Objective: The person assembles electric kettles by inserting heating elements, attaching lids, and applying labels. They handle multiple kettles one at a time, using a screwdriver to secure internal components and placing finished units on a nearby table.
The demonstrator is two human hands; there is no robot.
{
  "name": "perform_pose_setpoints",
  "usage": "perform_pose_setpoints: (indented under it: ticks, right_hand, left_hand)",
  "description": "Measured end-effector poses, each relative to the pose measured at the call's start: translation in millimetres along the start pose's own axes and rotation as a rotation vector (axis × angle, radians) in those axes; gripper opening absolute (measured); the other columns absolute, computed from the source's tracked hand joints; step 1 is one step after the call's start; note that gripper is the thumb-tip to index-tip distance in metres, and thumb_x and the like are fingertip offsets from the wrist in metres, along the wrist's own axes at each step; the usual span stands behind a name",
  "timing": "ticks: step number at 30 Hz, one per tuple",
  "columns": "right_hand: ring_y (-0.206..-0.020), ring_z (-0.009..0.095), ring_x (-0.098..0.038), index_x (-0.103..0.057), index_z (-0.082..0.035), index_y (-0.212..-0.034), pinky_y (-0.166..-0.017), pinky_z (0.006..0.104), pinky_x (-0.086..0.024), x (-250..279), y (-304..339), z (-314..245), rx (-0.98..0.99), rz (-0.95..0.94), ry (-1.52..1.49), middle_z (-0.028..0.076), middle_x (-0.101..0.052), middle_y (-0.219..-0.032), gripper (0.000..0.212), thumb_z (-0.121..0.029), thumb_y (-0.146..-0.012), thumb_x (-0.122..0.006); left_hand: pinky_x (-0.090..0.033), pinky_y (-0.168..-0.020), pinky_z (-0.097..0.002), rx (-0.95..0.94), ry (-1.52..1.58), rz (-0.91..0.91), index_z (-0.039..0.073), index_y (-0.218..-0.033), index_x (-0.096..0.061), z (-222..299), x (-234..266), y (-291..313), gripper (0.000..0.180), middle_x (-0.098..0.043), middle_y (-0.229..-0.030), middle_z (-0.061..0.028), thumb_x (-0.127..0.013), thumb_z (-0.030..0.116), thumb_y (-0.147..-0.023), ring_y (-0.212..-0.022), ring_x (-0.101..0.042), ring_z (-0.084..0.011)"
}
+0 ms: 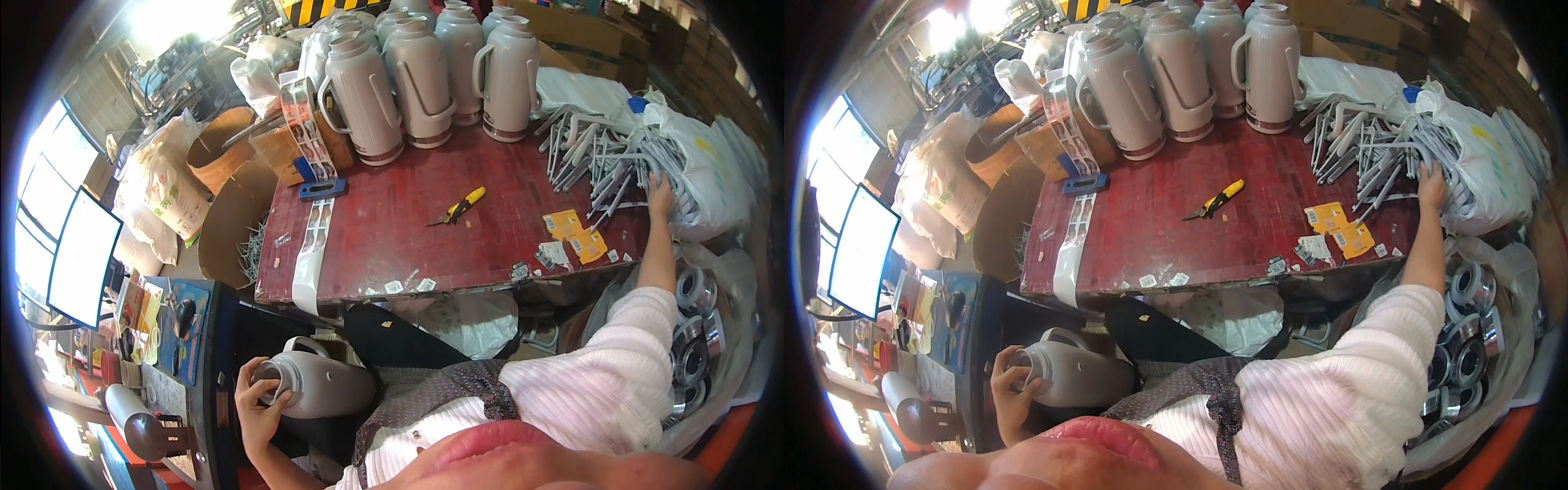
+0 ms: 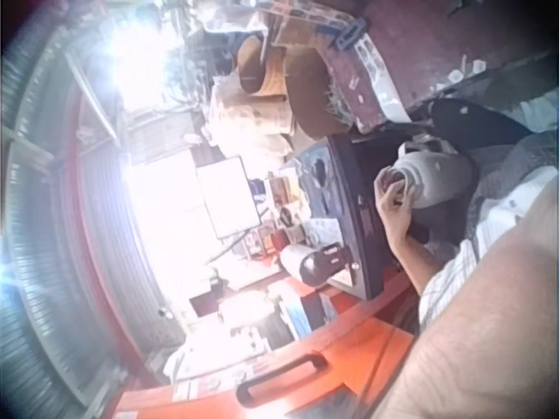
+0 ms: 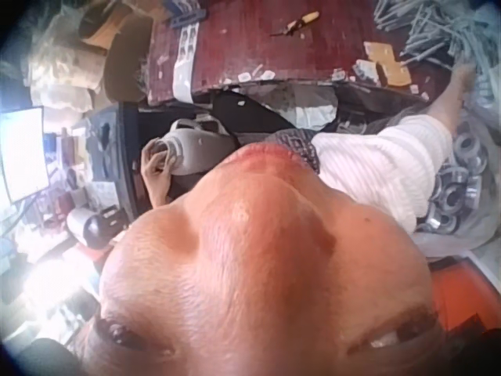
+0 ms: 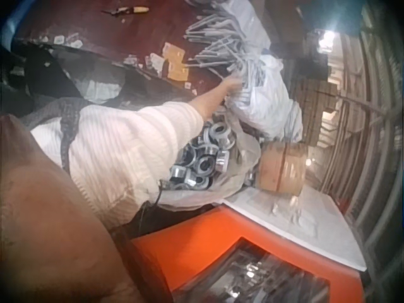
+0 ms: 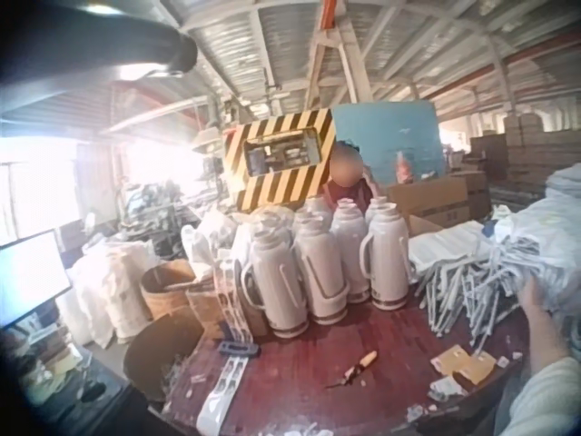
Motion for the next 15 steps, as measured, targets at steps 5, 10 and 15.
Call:
perform_pose_setpoints:
  ticks: [5, 10, 15]
  right_hand:
    - [-0.097, 0.043, -0.066, -0.063, -0.021, -0.129, -0.080, 0.0497, -0.052, 145.3, -8.2, -144.6, 0.310, 0.119, 0.016, 0.021, -0.071, -0.103, 0.050, -0.053, -0.091, -0.061]
    - [-0.085, 0.041, -0.068, -0.065, -0.016, -0.128, -0.070, 0.0434, -0.052, 224.9, 111.5, -340.5, 0.888, -0.080, -0.422, 0.024, -0.069, -0.093, 0.044, -0.043, -0.093, -0.064]
    - [-0.075, 0.013, -0.064, -0.064, -0.001, -0.126, -0.068, 0.0304, -0.053, 210.7, 355.8, -463.4, 1.022, -1.075, -0.773, 0.010, -0.072, -0.096, 0.041, -0.019, -0.090, -0.072]
  left_hand:
    - [-0.050, -0.081, -0.0371, -0.040, -0.163, 0.252, -0.003, -0.062, -0.052, -46.0, -14.1, -3.6, 0.040, -0.058, -0.105, -0.0155, -0.089, 0.007, -0.054, -0.095, -0.059, -0.0308]
    - [-0.047, -0.091, -0.0396, 0.034, -0.199, 0.354, -0.004, -0.073, -0.065, -102.9, -37.1, -23.2, 0.037, -0.060, -0.114, -0.0163, -0.090, 0.021, -0.063, -0.105, -0.058, -0.0344]
    - [-0.049, -0.095, -0.0334, 0.073, 0.257, 0.157, -0.001, -0.107, -0.068, -145.5, -38.4, -28.8, 0.042, -0.050, -0.143, -0.0114, -0.086, 0.014, -0.072, -0.108, -0.061, -0.0216]
Point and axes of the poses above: each hand's wrist, its own y-axis away from the middle knuckle, its own x-axis out of the back of the hand, z = x × y, the point moved 6 cm from there along -y, towards the middle knuckle
